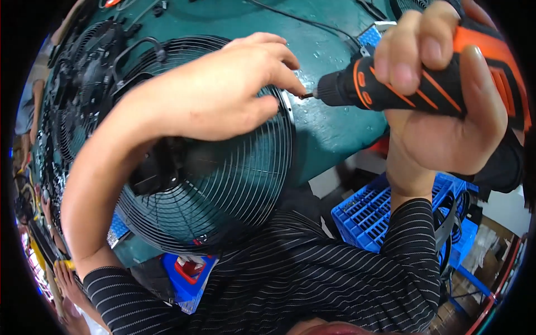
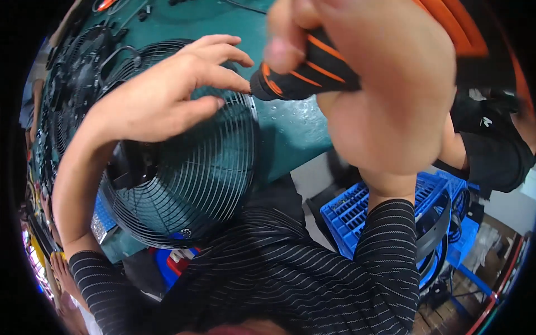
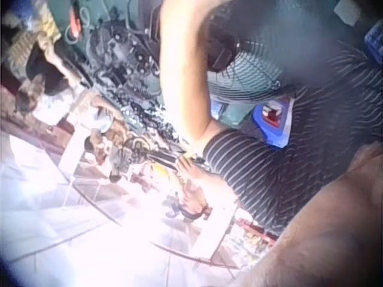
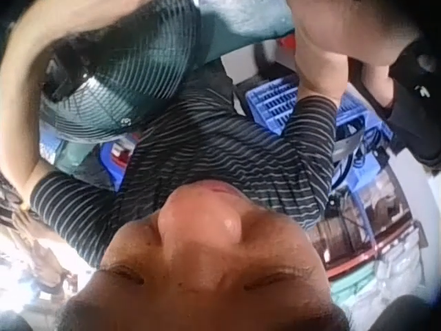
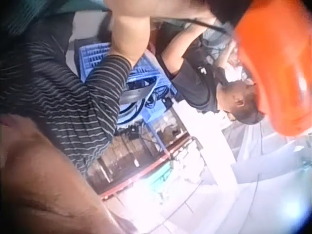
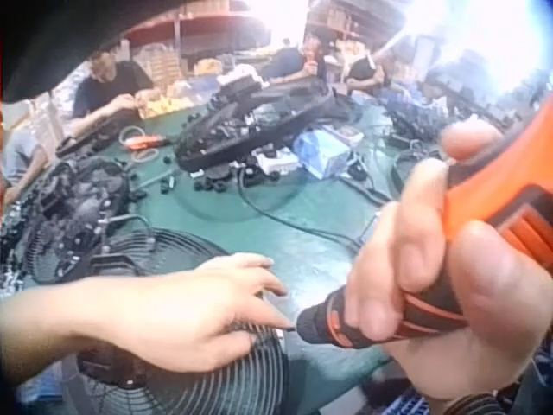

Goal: Assembling industrial fan components at a workstation using an electric screwdriver.

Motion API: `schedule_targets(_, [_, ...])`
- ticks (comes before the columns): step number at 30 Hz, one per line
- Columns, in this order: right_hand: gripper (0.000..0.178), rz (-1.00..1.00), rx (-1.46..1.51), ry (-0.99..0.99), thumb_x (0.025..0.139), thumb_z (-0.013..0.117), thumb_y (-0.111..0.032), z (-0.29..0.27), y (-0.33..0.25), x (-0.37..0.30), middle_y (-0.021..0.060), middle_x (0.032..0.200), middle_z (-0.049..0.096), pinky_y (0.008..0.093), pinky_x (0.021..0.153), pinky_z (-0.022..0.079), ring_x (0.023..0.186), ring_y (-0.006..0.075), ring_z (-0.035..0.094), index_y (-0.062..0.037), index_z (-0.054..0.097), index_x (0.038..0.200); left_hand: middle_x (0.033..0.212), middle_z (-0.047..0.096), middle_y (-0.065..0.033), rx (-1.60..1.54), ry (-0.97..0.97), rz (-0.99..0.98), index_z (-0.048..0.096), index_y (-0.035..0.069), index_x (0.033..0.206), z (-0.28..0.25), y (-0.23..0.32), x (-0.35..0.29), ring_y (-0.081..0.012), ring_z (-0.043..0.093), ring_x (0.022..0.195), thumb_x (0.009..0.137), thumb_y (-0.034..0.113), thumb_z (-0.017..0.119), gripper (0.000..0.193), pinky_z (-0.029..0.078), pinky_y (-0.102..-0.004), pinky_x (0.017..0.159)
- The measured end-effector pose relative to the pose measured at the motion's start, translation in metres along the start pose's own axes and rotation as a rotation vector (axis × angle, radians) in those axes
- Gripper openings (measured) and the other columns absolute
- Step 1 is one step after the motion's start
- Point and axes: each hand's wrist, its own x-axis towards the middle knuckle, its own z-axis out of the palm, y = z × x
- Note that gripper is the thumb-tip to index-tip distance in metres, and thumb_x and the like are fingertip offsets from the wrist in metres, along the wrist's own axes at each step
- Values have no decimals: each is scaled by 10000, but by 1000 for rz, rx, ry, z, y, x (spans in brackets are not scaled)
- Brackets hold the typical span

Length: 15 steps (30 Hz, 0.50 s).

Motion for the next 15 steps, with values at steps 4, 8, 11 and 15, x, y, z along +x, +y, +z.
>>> schedule_targets(4, [483,101,-31,38,943,478,-215,-3,27,-7,95,909,502,328,647,460,705,176,543,13,375,1357,1410,519,-166,-34,-92,-72,683,56,1197,19,-23,8,-363,291,1455,766,-35,536,464,237,-477,1202])
schedule_targets(8, [484,184,-78,62,941,487,-211,2,38,-14,94,902,503,326,641,460,699,176,543,10,374,1356,1368,555,-157,-37,-284,26,673,47,1215,23,-43,24,-325,355,1405,752,-41,529,493,206,-465,1205])
schedule_targets(11, [486,223,-92,70,938,493,-209,1,38,-19,94,896,503,324,637,461,695,176,543,8,373,1356,1375,523,-291,-43,-232,29,685,6,1165,27,-48,18,-417,376,1399,847,96,519,370,221,-499,1209])
schedule_targets(15, [487,263,-119,76,936,502,-206,5,43,-20,93,889,504,322,631,461,689,176,543,5,372,1355,1444,465,-259,-71,-197,-12,693,28,1155,33,-48,16,-423,325,1426,881,128,496,351,223,-515,1202])
